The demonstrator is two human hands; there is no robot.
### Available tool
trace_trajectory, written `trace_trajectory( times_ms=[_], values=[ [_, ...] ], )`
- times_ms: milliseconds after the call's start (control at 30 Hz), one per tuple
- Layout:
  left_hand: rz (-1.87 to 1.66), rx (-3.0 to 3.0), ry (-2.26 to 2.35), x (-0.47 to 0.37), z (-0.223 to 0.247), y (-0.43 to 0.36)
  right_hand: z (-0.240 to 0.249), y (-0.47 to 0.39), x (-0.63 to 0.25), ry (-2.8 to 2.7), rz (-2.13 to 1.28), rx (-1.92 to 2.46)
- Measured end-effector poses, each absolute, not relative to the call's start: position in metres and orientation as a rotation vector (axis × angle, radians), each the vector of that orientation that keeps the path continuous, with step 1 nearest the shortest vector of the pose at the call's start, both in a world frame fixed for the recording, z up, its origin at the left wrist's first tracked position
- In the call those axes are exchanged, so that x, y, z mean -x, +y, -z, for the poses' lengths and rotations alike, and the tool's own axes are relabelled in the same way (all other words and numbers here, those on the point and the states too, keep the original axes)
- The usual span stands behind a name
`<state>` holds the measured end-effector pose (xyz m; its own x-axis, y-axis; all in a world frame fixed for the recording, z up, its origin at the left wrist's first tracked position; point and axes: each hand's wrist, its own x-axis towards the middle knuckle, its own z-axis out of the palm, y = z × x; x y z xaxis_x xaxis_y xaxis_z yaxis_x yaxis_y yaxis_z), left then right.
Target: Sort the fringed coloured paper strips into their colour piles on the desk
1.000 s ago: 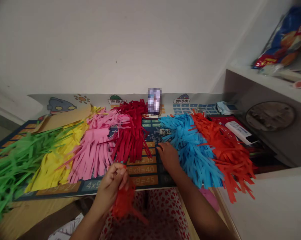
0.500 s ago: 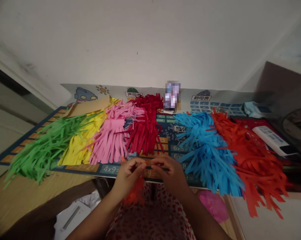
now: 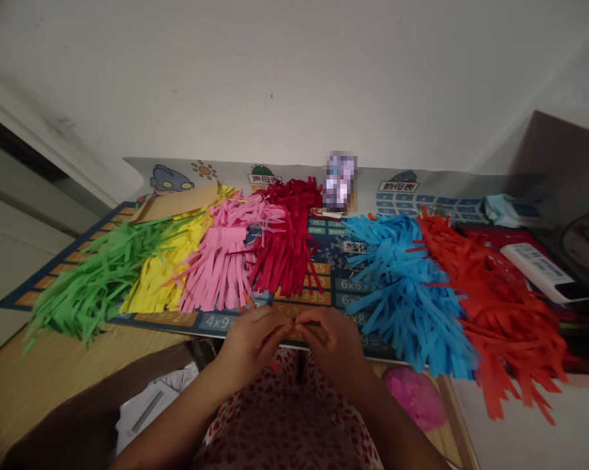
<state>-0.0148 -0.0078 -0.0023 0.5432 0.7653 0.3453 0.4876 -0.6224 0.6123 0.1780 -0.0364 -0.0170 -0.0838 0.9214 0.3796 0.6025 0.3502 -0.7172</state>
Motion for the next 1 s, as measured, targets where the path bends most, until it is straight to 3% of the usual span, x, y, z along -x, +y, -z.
trace_trajectory(
  times_ms=[267,533,767,1000],
  values=[
    [-0.642,-2.562,0.973,0.016,0.0,-0.006,0.015,-0.036,-0.178,-1.928,-0.443,1.384],
    [-0.751,-2.174,0.929,0.013,-0.007,-0.006,0.019,-0.034,-0.182,-1.91,-0.497,1.328],
    [-0.83,-1.975,0.974,0.014,0.003,-0.004,0.018,-0.031,-0.185,-1.682,-0.868,1.329],
    [-0.894,-2.023,0.957,0.013,0.004,-0.003,0.018,-0.033,-0.184,-1.614,-0.856,1.337]
  ],
)
